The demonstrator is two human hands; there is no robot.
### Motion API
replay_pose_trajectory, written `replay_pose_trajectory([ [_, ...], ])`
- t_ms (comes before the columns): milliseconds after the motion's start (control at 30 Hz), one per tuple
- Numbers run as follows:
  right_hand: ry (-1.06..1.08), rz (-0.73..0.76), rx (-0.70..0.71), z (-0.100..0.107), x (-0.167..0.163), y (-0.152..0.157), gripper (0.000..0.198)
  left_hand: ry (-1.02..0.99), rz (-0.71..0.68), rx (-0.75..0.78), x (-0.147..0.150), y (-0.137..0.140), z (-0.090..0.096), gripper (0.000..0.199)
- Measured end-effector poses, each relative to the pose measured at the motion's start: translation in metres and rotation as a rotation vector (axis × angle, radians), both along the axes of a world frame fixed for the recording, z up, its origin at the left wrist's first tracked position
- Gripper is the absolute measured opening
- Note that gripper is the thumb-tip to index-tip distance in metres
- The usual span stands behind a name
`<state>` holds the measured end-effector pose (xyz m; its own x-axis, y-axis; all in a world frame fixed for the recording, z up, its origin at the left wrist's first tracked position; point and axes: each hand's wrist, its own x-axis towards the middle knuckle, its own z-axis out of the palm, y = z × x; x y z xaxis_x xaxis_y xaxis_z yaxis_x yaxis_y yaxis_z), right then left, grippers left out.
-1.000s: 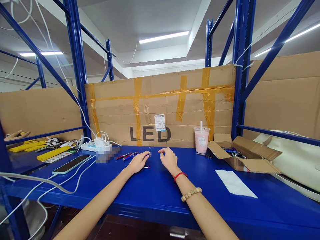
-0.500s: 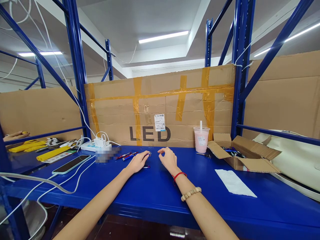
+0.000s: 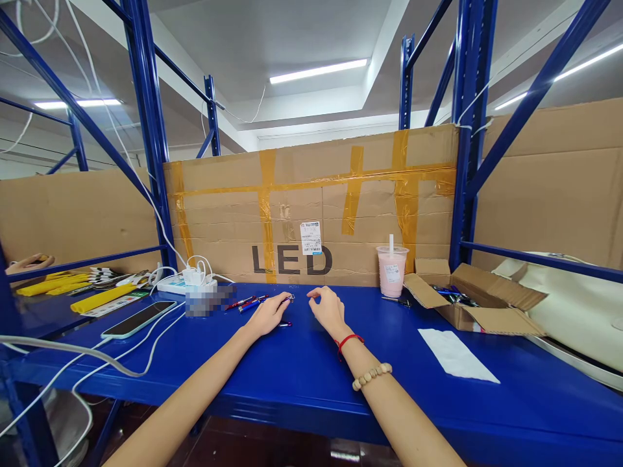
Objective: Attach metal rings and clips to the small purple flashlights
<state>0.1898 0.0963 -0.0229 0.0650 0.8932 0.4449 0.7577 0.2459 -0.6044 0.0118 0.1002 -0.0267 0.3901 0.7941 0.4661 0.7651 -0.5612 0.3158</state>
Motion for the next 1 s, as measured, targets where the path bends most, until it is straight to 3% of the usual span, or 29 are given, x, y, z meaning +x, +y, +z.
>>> replay_pose_trajectory([
  [1000,-0.016,-0.002,-0.016,-0.0002,0.0009,0.0028,0.022,-0.018,-0.041,0.043,0.0003,0.0049,-0.0039,0.025],
])
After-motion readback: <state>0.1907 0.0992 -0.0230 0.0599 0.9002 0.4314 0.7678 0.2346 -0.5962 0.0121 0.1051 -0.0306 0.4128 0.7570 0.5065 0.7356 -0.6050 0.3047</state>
